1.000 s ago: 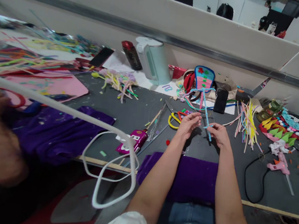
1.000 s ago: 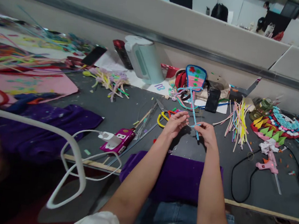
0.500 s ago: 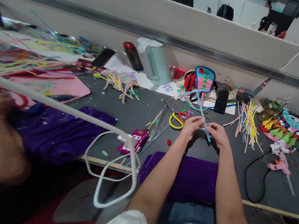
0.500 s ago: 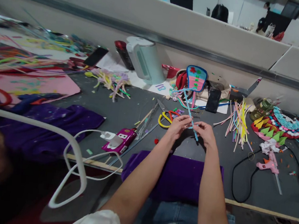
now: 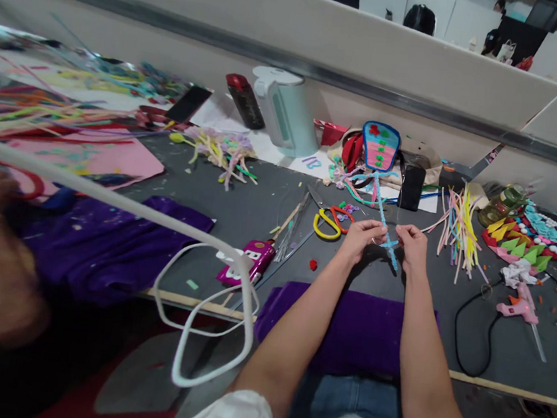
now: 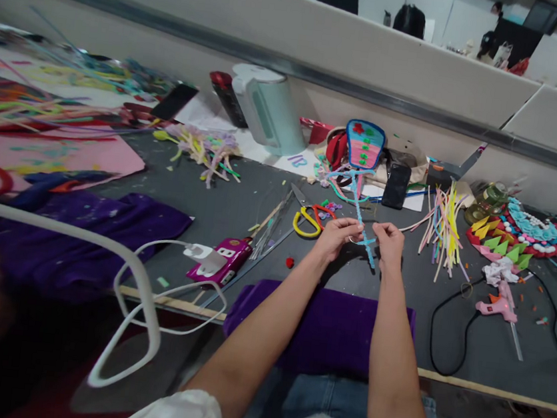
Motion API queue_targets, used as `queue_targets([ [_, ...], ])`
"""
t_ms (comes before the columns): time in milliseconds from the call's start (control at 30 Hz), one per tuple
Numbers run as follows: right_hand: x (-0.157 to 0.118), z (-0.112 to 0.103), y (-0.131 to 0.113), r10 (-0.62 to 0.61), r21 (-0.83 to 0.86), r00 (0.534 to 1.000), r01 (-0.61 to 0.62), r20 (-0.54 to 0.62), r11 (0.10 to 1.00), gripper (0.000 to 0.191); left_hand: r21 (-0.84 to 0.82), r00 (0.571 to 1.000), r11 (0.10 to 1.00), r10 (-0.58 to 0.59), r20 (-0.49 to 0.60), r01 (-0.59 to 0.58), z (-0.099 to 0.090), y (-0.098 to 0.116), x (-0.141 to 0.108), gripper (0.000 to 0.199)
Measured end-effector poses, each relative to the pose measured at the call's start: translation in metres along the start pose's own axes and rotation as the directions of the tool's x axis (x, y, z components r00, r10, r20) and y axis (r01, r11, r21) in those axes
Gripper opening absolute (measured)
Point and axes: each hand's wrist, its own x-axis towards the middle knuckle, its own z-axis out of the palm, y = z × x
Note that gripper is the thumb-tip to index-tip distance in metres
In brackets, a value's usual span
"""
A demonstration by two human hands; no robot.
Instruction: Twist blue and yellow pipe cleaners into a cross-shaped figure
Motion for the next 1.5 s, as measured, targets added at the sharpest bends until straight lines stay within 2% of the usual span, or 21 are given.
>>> queue_targets([
  [233,0.001,-0.003,-0.002,0.093,0.041,0.994,-0.095,0.062,0.995,0.03,-0.01,0.999,0.999,-0.032,0.023,0.032,-0.001,0.001,0.001,0.035],
  [467,0.006,-0.009,-0.005,0.157,0.105,0.987,-0.159,0.031,0.982,0.037,-0.039,0.997,0.998,-0.051,0.055,0.053,-0.004,0.0,0.003,0.035],
  [567,0.003,-0.011,-0.007,0.189,0.08,0.974,-0.199,0.122,0.977,0.037,-0.036,0.997,0.998,-0.045,0.055,0.047,-0.005,0.0,0.003,0.034],
  [733,-0.004,-0.012,-0.01,0.202,-0.003,0.921,-0.214,0.332,0.977,0.034,-0.02,0.998,0.999,0.03,0.049,-0.029,-0.008,0.001,0.005,0.034],
  [867,-0.006,-0.008,-0.006,0.195,-0.017,0.907,-0.203,0.373,0.979,0.033,0.009,0.996,0.996,0.083,0.045,-0.083,-0.008,0.001,0.004,0.034],
  [1067,-0.006,-0.001,0.003,0.157,0.007,0.943,-0.167,0.292,0.986,0.033,0.098,0.985,0.99,0.091,0.145,-0.105,-0.007,0.001,0.0,0.049],
  [1267,-0.005,-0.012,-0.007,0.148,-0.058,0.931,-0.137,0.334,0.989,0.036,0.044,0.985,0.998,0.04,0.169,-0.048,-0.008,0.003,-0.003,0.05],
  [1333,-0.003,-0.018,-0.011,0.127,-0.011,0.96,-0.129,0.251,0.992,0.038,0.022,0.983,0.999,0.023,0.18,-0.027,-0.008,0.004,-0.004,0.047],
  [1400,0.002,-0.025,-0.013,0.099,0.089,0.99,-0.108,0.104,0.99,0.039,0.009,0.979,1.0,-0.006,0.204,0.005,-0.009,0.006,-0.006,0.044],
  [1500,0.011,-0.036,-0.013,0.07,0.252,0.993,-0.043,-0.097,0.967,0.04,0.042,0.961,0.997,-0.076,0.266,0.067,-0.012,0.007,-0.007,0.039],
])
